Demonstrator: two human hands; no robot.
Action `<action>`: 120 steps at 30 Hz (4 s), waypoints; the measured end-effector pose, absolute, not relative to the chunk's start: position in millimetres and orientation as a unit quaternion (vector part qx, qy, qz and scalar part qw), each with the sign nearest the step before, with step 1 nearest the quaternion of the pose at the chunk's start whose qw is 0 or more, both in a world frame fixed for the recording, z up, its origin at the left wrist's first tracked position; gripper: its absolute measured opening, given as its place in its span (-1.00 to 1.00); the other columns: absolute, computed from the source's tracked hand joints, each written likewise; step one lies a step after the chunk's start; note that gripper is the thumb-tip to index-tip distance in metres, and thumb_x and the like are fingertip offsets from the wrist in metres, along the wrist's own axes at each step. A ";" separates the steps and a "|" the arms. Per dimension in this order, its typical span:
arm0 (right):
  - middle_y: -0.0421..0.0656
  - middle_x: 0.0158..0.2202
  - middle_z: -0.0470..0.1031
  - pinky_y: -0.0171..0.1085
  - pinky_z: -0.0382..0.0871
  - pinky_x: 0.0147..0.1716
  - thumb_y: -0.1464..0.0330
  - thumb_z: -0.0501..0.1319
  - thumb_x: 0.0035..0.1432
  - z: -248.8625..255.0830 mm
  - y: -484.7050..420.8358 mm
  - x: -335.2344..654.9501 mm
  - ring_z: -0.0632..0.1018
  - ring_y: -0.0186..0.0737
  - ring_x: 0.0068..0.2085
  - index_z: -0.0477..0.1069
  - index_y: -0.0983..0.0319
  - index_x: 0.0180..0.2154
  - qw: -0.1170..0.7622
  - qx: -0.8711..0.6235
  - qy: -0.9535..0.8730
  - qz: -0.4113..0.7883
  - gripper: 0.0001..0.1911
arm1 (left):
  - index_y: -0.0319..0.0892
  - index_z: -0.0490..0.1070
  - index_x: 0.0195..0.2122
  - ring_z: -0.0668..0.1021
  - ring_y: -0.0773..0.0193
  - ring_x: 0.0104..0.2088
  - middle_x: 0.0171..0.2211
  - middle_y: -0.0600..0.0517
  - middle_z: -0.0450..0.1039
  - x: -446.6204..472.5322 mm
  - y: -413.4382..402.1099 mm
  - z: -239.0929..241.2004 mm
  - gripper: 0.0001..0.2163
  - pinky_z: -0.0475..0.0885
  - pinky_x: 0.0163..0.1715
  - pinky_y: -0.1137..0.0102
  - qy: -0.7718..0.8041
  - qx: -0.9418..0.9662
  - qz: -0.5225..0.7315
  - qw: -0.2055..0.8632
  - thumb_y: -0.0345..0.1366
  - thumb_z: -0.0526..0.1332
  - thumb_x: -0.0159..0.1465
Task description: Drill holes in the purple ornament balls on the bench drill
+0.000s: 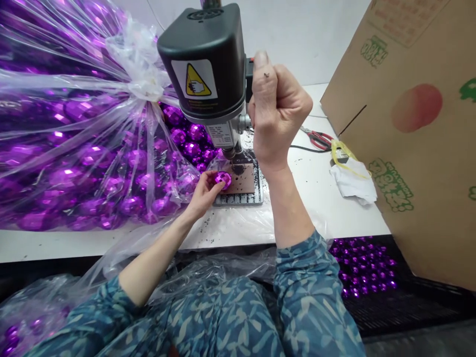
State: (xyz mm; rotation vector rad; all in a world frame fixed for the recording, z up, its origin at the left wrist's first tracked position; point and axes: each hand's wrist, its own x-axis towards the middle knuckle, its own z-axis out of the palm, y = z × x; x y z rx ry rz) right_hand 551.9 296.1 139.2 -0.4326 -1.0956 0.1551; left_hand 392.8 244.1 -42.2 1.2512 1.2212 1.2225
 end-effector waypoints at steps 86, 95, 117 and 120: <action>-0.38 -0.77 -0.06 -0.32 -0.11 -0.73 0.27 0.22 0.29 86.4 287.0 559.1 0.06 -0.52 -0.75 -0.13 0.20 -0.64 0.841 -0.172 -0.514 -0.002 -0.39 | -0.17 0.39 -0.06 0.59 0.11 -0.11 -0.11 -0.09 0.54 427.7 271.5 -56.4 -0.53 0.51 -0.09 0.24 0.499 0.598 0.521 0.349 -0.21 0.51 0.06; -0.42 -0.77 -0.02 -0.26 -0.17 -0.73 -0.13 0.21 0.17 156.0 314.1 552.8 -0.02 -0.51 -0.76 -0.05 0.08 -0.61 0.830 -0.209 -0.503 0.119 -0.37 | -0.11 0.37 -0.12 0.57 0.22 -0.26 -0.21 -0.01 0.52 421.3 212.5 -29.3 -0.64 0.46 -0.31 0.35 0.473 0.690 0.461 0.296 -0.21 0.44 0.13; -0.41 -0.79 -0.01 -0.23 -0.19 -0.73 -0.32 0.14 -0.04 150.1 314.3 555.3 0.01 -0.49 -0.77 -0.07 0.09 -0.63 0.828 -0.232 -0.497 0.112 -0.30 | -0.21 0.49 -0.30 0.38 -0.26 0.15 -0.15 -0.23 0.47 383.6 342.3 -5.3 -0.89 0.28 0.22 -0.14 0.540 0.741 0.386 0.100 -0.48 0.24 0.15; -0.40 -0.79 0.01 -0.23 -0.18 -0.73 -0.30 0.17 -0.01 148.9 312.3 556.1 -0.01 -0.50 -0.76 -0.04 0.10 -0.63 0.827 -0.222 -0.503 0.118 -0.30 | -0.19 0.46 -0.38 0.41 -0.27 0.12 -0.17 -0.21 0.48 386.5 367.7 -16.7 -0.85 0.33 0.20 -0.10 0.539 0.742 0.376 0.130 -0.41 0.38 0.02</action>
